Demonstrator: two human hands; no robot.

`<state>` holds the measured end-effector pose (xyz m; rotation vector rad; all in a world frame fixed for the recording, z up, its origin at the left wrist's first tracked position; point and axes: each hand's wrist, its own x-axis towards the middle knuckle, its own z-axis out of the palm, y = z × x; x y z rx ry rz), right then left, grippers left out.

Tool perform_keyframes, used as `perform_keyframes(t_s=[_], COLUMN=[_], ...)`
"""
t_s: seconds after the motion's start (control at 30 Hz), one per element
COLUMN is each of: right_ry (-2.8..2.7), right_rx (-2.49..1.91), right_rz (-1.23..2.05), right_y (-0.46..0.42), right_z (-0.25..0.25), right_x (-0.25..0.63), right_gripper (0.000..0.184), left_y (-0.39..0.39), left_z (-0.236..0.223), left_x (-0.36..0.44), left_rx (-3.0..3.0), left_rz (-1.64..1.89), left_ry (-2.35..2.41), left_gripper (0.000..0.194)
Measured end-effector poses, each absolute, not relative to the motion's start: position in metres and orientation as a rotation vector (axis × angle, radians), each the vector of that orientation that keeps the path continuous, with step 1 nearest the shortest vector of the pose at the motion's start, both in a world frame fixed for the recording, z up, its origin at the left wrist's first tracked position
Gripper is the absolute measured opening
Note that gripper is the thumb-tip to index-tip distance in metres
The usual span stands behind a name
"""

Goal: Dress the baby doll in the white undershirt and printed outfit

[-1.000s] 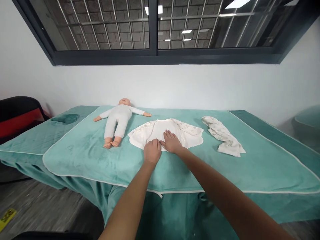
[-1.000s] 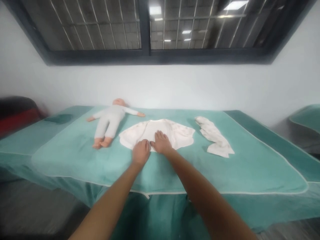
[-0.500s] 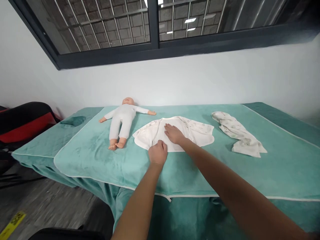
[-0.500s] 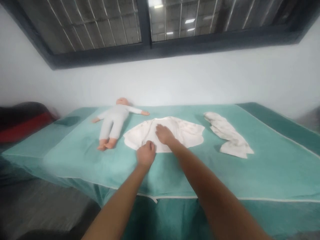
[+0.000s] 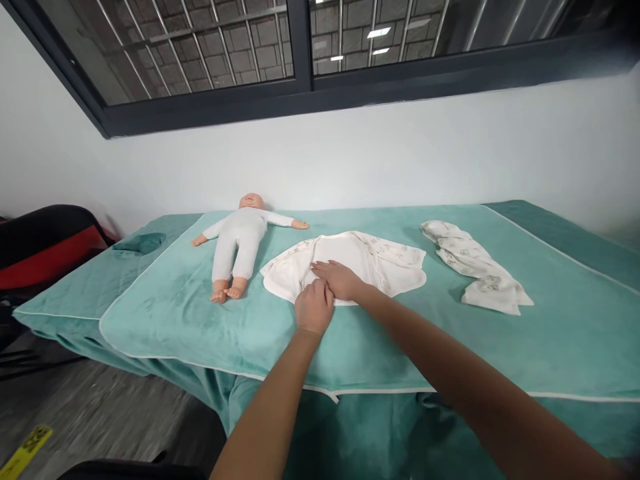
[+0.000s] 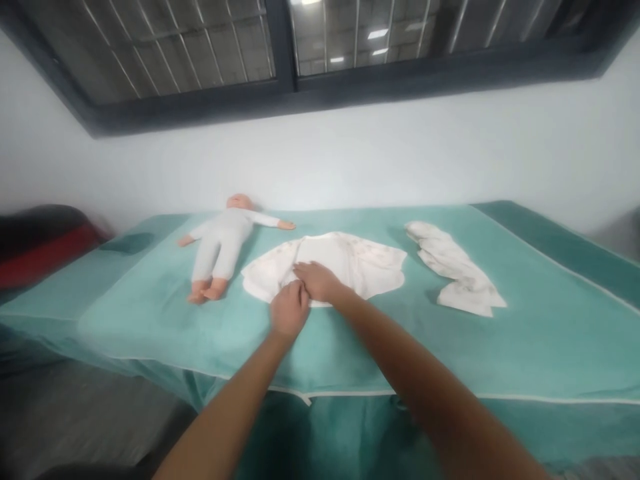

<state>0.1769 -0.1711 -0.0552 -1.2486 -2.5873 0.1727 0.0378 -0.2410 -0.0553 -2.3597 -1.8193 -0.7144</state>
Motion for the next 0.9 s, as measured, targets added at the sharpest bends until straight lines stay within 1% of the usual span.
perform_keyframes(t_s=[0.13, 0.2, 0.3, 0.43, 0.5, 0.57, 0.7, 0.77, 0.83, 0.9], right_ry=[-2.599, -2.582, -2.533, -2.491, -2.490, -2.445, -2.266, -2.272, -2.333, -2.421], right_rx=[-1.086, -1.066, -1.116, -1.184, -1.152, -1.171, -1.388, -1.424, -1.402, -1.341], right_rz=[0.250, 0.305, 0.386, 0.465, 0.539, 0.546, 0.347, 0.298, 0.277, 0.276], right_y=[-0.185, -0.192, -0.204, -0.213, -0.208, -0.195, -0.156, -0.139, -0.130, -0.129], right_z=[-0.055, -0.052, -0.046, -0.041, -0.041, -0.042, -0.046, -0.047, -0.047, -0.044], right_x=[0.176, 0.173, 0.168, 0.171, 0.178, 0.183, 0.182, 0.175, 0.165, 0.156], right_gripper=[0.055, 0.049, 0.032, 0.024, 0.025, 0.032, 0.046, 0.051, 0.048, 0.038], left_y=[-0.244, -0.245, -0.246, -0.245, -0.244, -0.243, -0.241, -0.241, -0.240, -0.239], left_z=[-0.056, -0.055, -0.053, -0.052, -0.052, -0.053, -0.056, -0.058, -0.058, -0.059], left_x=[0.038, 0.038, 0.036, 0.035, 0.035, 0.035, 0.035, 0.034, 0.034, 0.034], left_rx=[-2.375, -2.367, -2.327, -2.296, -2.298, -2.310, -2.339, -2.339, -2.342, -2.348], left_rz=[-0.726, -0.740, -0.804, -0.870, -0.900, -0.943, -0.982, -0.990, -1.014, -1.045], left_ry=[-1.776, -1.776, -1.804, -1.813, -1.803, -1.785, -1.748, -1.749, -1.744, -1.744], left_gripper=[0.025, 0.025, 0.025, 0.025, 0.025, 0.024, 0.021, 0.020, 0.021, 0.020])
